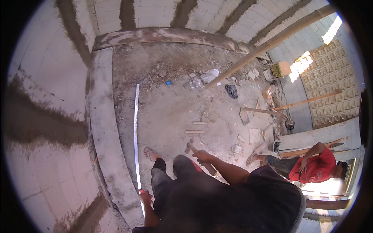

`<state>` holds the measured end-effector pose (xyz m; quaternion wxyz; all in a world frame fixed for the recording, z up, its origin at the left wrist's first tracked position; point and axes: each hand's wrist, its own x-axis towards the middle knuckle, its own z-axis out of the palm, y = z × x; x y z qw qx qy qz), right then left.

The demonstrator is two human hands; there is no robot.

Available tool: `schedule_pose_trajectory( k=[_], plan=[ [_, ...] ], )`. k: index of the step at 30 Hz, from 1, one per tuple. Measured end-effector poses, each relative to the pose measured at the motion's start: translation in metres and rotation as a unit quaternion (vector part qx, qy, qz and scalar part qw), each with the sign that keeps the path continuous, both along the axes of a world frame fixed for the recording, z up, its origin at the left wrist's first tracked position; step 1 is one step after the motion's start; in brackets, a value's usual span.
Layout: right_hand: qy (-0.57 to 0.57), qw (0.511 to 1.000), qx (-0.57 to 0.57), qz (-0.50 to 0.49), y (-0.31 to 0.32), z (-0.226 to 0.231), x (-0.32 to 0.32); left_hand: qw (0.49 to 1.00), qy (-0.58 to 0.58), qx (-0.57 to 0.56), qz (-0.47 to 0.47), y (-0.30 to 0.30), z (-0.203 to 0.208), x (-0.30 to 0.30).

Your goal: The person chisels a concrete wall using a hammer and a chisel, then uses a metal straightedge to check the surface.

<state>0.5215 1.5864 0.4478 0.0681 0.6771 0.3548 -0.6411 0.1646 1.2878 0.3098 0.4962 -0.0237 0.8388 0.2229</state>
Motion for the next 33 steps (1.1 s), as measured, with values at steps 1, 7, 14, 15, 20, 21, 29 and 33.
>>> schedule_pose_trajectory(
  k=[1,7,14,15,20,21,29,33],
  plan=[
    [0.0,1.0,-0.009,-0.005,0.003,-0.003,-0.015,0.997,0.027,0.069,-0.017,0.001,-0.043,-0.024],
    [0.012,0.997,-0.078,-0.01,-0.002,-0.056,-0.082,0.957,0.202,-0.018,-0.208,0.195,-0.004,-0.081],
    [-0.045,0.981,-0.071,0.175,0.026,-0.072,-0.111,0.934,0.203,0.017,-0.292,0.252,-0.184,-0.13],
    [-0.052,0.982,-0.065,0.168,0.03,-0.079,-0.107,0.917,0.227,0.006,-0.328,0.252,-0.222,-0.137],
    [-0.101,0.981,0.01,0.168,0.03,-0.126,-0.075,0.917,0.138,0.061,-0.368,0.299,-0.336,-0.13],
    [-0.095,0.976,0.042,0.19,0.035,-0.123,-0.076,0.922,0.123,0.092,-0.356,0.294,-0.353,-0.135],
    [-0.138,0.964,-0.101,0.202,0.078,-0.124,-0.09,0.922,0.198,0.042,-0.331,0.318,-0.395,-0.102],
    [-0.089,0.981,-0.031,0.17,0.07,-0.126,-0.084,0.9,0.151,-0.085,-0.4,0.335,-0.383,-0.106]
  ],
)
